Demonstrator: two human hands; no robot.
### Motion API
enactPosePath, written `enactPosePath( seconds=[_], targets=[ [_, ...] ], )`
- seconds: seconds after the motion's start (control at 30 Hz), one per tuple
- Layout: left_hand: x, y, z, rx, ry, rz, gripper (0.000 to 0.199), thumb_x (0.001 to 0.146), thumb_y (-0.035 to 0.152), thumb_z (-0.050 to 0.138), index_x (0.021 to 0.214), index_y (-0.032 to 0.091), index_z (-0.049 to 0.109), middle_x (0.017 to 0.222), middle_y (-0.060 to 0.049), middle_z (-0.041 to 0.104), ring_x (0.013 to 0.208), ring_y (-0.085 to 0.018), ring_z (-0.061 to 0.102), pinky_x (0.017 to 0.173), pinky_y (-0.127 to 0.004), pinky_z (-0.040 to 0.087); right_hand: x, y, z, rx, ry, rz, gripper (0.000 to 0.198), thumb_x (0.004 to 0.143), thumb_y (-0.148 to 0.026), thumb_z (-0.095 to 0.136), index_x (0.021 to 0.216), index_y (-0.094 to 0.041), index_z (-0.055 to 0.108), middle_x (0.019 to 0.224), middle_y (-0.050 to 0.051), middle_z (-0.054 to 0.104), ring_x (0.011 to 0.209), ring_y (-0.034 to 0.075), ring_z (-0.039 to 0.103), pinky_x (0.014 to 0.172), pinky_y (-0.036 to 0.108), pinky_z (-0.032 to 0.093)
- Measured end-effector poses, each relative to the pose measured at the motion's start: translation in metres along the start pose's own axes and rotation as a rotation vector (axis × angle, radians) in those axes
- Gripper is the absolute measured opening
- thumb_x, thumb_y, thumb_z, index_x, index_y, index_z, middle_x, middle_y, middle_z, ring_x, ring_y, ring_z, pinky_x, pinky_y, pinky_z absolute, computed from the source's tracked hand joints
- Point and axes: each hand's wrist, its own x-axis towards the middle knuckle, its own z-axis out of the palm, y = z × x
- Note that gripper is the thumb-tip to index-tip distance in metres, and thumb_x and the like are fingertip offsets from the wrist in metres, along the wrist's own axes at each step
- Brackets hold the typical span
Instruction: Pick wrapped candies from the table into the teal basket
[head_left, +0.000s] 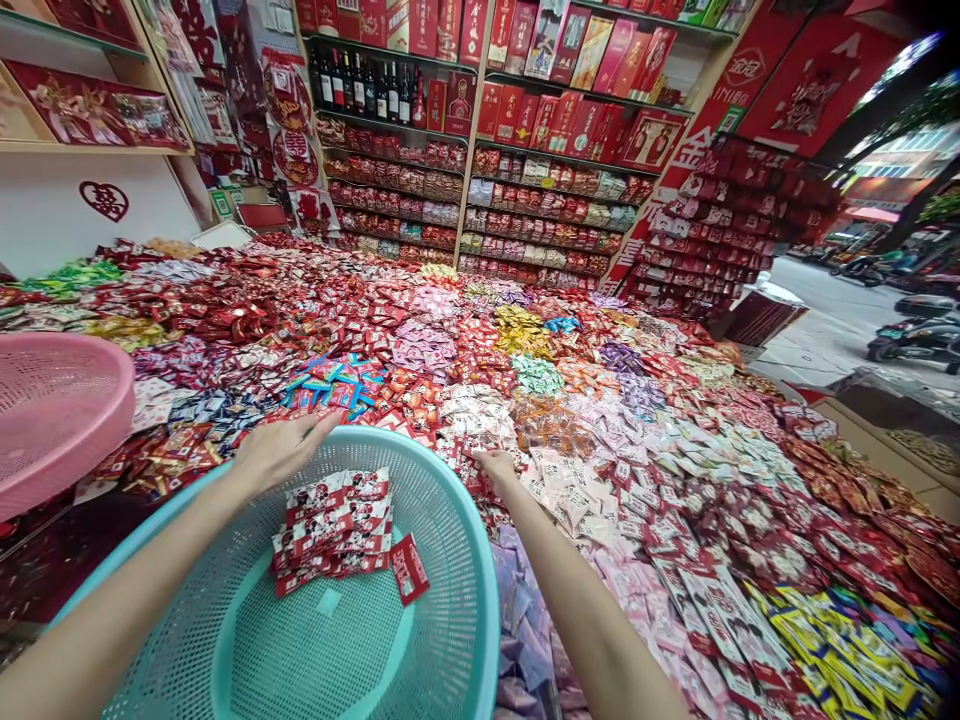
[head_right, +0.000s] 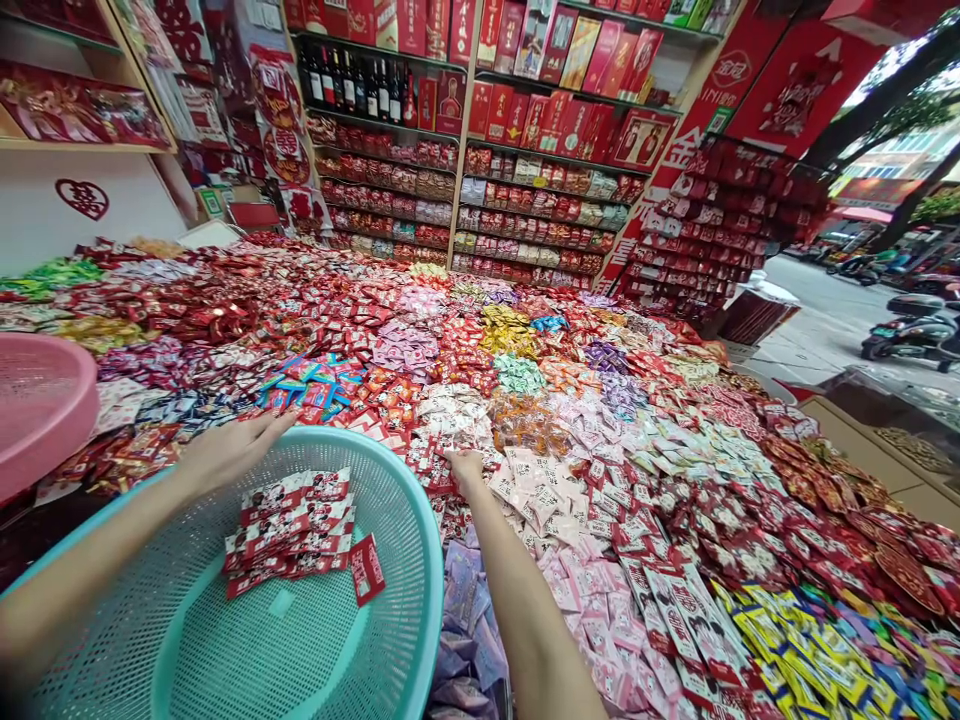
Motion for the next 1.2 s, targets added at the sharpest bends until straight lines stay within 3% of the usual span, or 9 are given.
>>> enactPosePath(
  seconds=[0.1, 0.2, 0.3, 0.4, 0.53, 0.77, 0.9, 1.03, 1.2],
  targets=[
    [-0.002, 0.004, -0.002, 0.012, 0.0, -0.017, 0.091, 0.079, 0.077, 0.005, 0.126, 0.024, 0.062, 0.117, -0.019, 0.067, 0.11, -0.045, 0.058, 0.09, -0.053, 0.042, -0.004, -0.001, -0.002, 0.027, -0.039, 0.01, 0.023, 0.071, -0.016, 0.063, 0.057, -0.02, 0.045, 0.049, -0.003, 0.051, 0.035, 0.006, 0.033, 0.036, 0.02, 0.022],
    [-0.004, 0.007, -0.004, 0.023, -0.008, -0.019, 0.091, 0.078, 0.077, 0.004, 0.117, 0.022, 0.066, 0.111, -0.019, 0.069, 0.106, -0.044, 0.061, 0.089, -0.053, 0.043, -0.012, -0.001, -0.012, 0.051, -0.068, -0.033, 0.016, 0.071, -0.018, 0.059, 0.06, -0.019, 0.048, 0.054, -0.002, 0.055, 0.041, 0.007, 0.042, 0.04, 0.019, 0.03],
    [-0.004, 0.01, -0.005, 0.031, -0.011, -0.024, 0.09, 0.078, 0.077, 0.004, 0.112, 0.022, 0.067, 0.109, -0.018, 0.07, 0.105, -0.043, 0.062, 0.088, -0.052, 0.043, -0.026, -0.005, -0.029, 0.059, -0.079, -0.133, 0.015, 0.067, -0.021, 0.061, 0.059, -0.019, 0.048, 0.058, -0.002, 0.055, 0.052, 0.009, 0.049, 0.049, 0.02, 0.038],
    [-0.003, 0.013, -0.005, 0.032, -0.014, -0.016, 0.089, 0.079, 0.076, 0.004, 0.105, 0.021, 0.069, 0.107, -0.018, 0.07, 0.105, -0.042, 0.062, 0.089, -0.051, 0.042, -0.047, -0.014, -0.05, 0.053, -0.091, -0.257, 0.015, 0.061, -0.022, 0.065, 0.057, -0.019, 0.051, 0.057, -0.005, 0.052, 0.056, 0.01, 0.047, 0.055, 0.021, 0.038],
    [-0.001, 0.018, -0.004, 0.026, -0.008, -0.005, 0.091, 0.079, 0.076, 0.005, 0.113, 0.02, 0.067, 0.108, -0.02, 0.07, 0.106, -0.043, 0.061, 0.089, -0.051, 0.042, -0.078, -0.029, -0.068, 0.092, -0.202, -0.402, 0.02, 0.063, -0.033, 0.07, 0.062, -0.019, 0.056, 0.061, -0.003, 0.057, 0.06, 0.012, 0.051, 0.061, 0.025, 0.04],
    [0.001, 0.022, -0.003, 0.006, 0.003, 0.008, 0.091, 0.078, 0.076, 0.007, 0.122, 0.021, 0.065, 0.112, -0.018, 0.069, 0.106, -0.042, 0.06, 0.088, -0.05, 0.042, -0.113, -0.049, -0.079, 0.164, -0.296, -0.421, 0.033, 0.064, -0.044, 0.078, 0.065, -0.018, 0.058, 0.063, -0.001, 0.062, 0.06, 0.012, 0.057, 0.062, 0.025, 0.044],
    [0.003, 0.024, 0.0, 0.005, 0.003, 0.033, 0.09, 0.078, 0.077, 0.007, 0.121, 0.023, 0.065, 0.112, -0.017, 0.069, 0.105, -0.042, 0.061, 0.087, -0.05, 0.042, -0.131, -0.068, -0.067, 0.091, -0.415, -0.43, 0.03, 0.07, -0.043, 0.073, 0.071, -0.019, 0.056, 0.058, -0.001, 0.065, 0.053, 0.012, 0.06, 0.055, 0.024, 0.046],
    [0.004, 0.03, -0.001, 0.012, -0.005, 0.08, 0.086, 0.079, 0.076, 0.007, 0.111, 0.023, 0.067, 0.103, -0.015, 0.07, 0.099, -0.039, 0.062, 0.083, -0.046, 0.043, -0.139, -0.083, -0.03, -0.079, -0.565, -0.423, 0.018, 0.077, -0.03, 0.065, 0.072, -0.02, 0.051, 0.045, -0.006, 0.058, 0.041, 0.012, 0.058, 0.041, 0.018, 0.035],
    [0.001, 0.041, -0.008, 0.027, 0.001, 0.084, 0.085, 0.079, 0.077, 0.006, 0.103, 0.023, 0.068, 0.092, -0.015, 0.071, 0.094, -0.04, 0.064, 0.078, -0.044, 0.043, -0.134, -0.081, 0.018, -0.218, -0.55, -0.459, 0.015, 0.078, -0.009, 0.054, 0.07, -0.02, 0.047, 0.042, -0.008, 0.053, 0.04, 0.011, 0.058, 0.042, 0.016, 0.035]
  ],
)
